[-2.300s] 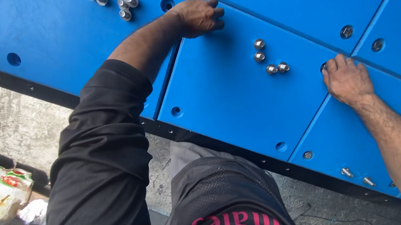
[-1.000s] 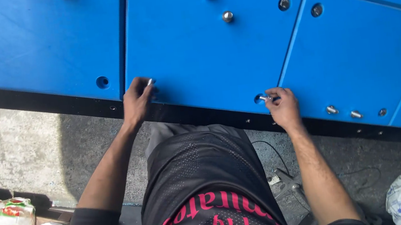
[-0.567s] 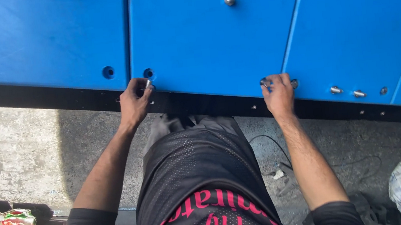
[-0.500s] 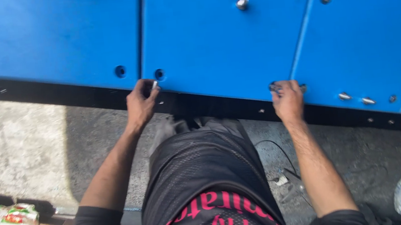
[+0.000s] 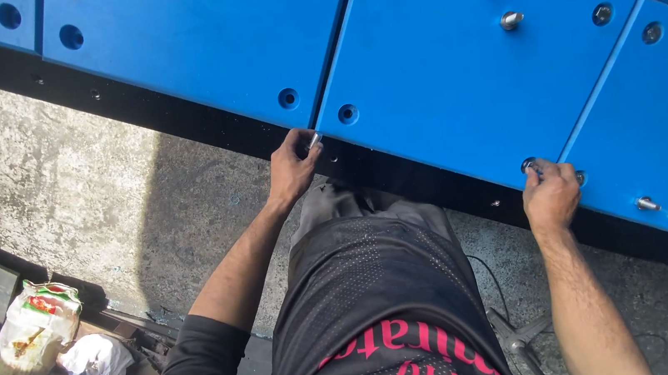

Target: The person picks metal bolts out of the holes of large blue steel panels and gathers them in clusters on the panel surface, working along the panel row by row. They then walk across the workshop floor and return to continue pulling bolts from the panels.

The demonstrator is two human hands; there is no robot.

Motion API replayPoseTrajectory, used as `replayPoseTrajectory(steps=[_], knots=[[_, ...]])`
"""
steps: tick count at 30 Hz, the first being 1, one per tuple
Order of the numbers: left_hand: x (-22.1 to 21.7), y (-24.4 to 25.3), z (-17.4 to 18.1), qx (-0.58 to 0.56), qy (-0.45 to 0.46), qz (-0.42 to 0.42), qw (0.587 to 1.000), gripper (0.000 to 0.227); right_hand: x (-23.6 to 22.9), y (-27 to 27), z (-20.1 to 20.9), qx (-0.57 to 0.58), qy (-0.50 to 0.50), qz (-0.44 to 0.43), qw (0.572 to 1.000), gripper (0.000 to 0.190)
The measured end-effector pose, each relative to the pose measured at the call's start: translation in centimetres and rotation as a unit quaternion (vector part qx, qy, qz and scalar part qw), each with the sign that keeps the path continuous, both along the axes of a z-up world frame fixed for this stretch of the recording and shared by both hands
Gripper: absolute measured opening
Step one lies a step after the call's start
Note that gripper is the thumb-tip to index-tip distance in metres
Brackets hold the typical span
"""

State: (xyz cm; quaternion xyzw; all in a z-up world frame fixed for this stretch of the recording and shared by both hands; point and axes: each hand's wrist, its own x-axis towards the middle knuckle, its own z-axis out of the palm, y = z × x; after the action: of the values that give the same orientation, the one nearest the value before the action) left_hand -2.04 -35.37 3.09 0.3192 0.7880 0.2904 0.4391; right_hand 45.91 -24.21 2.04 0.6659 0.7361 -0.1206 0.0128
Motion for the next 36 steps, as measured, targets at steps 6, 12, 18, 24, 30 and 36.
replayPoseTrajectory(steps=[6, 12, 18, 24, 30, 36], knots=[[-0.4, 1.0, 1.4, -0.020, -0.014, -0.011, 1.000, 0.024, -1.1, 0.3, 0.7, 0.011, -0.035, 0.002, 0.999, 0.021], [-0.2, 1.2, -0.2, -0.011, -0.022, -0.022, 0.999, 0.024, -0.6, 0.4, 0.5, 0.003, -0.008, 0.019, 1.000, 0.023], [0.1, 1.7, 0.4, -0.023, -0.028, -0.035, 0.999, 0.024, -2.7, 1.2, -0.3, -0.093, -0.123, -0.062, 0.986, 0.045], [-0.4, 1.0, 1.1, -0.018, -0.018, -0.034, 0.999, 0.023, -1.7, 2.9, 0.7, -0.199, -0.169, -0.044, 0.964, 0.050], [-1.0, -0.1, 0.2, -0.025, -0.020, -0.027, 0.999, 0.023, -0.6, 1.9, 0.2, -0.187, -0.132, 0.042, 0.973, 0.050], [-0.7, 0.8, 1.2, -0.020, -0.037, -0.040, 0.998, 0.024, -2.6, 2.0, 1.4, -0.255, -0.195, -0.064, 0.945, 0.054]])
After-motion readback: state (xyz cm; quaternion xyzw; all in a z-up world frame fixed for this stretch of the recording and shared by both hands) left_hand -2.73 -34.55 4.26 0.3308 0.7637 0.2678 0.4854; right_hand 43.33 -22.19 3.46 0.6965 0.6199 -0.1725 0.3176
